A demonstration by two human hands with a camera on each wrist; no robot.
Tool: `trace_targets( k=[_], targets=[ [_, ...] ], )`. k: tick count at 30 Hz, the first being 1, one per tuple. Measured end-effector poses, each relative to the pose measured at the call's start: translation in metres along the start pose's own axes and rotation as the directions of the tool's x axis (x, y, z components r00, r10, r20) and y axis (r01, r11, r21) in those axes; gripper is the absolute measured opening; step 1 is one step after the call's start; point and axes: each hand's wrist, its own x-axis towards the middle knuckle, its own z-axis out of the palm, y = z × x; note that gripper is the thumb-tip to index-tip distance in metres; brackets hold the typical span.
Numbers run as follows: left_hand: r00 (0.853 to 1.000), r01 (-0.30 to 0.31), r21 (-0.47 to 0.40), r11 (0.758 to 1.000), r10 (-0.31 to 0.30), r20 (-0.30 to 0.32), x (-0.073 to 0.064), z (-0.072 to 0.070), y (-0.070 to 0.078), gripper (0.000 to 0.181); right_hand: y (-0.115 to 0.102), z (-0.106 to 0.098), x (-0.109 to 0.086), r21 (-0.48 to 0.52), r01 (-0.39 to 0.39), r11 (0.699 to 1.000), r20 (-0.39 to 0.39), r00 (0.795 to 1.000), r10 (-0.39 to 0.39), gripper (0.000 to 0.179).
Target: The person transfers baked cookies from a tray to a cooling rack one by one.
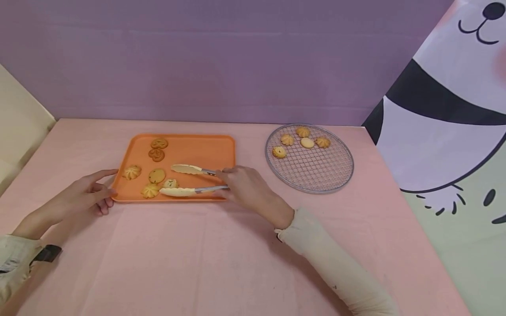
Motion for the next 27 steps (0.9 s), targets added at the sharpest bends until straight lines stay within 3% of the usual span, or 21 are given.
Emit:
trace_targets(
  k=[17,27],
  targets=[
    [1.000,-0.015,0.006,1.000,0.015,-0.004,0.0022,-0.0002,-0.0042,0.067,-0.0027,0.0029,-0.0057,-0.168,0.072,0.983,-0.084,0.993,-0.087,0.036],
    [1.000,-0.010,-0.021,1.000,0.010,0.003,0.0018,-0.0002,-0.0041,0.068,0.0006,0.0006,-0.0084,-0.132,0.070,0.989,-0.132,0.987,-0.088,0.039]
  ],
)
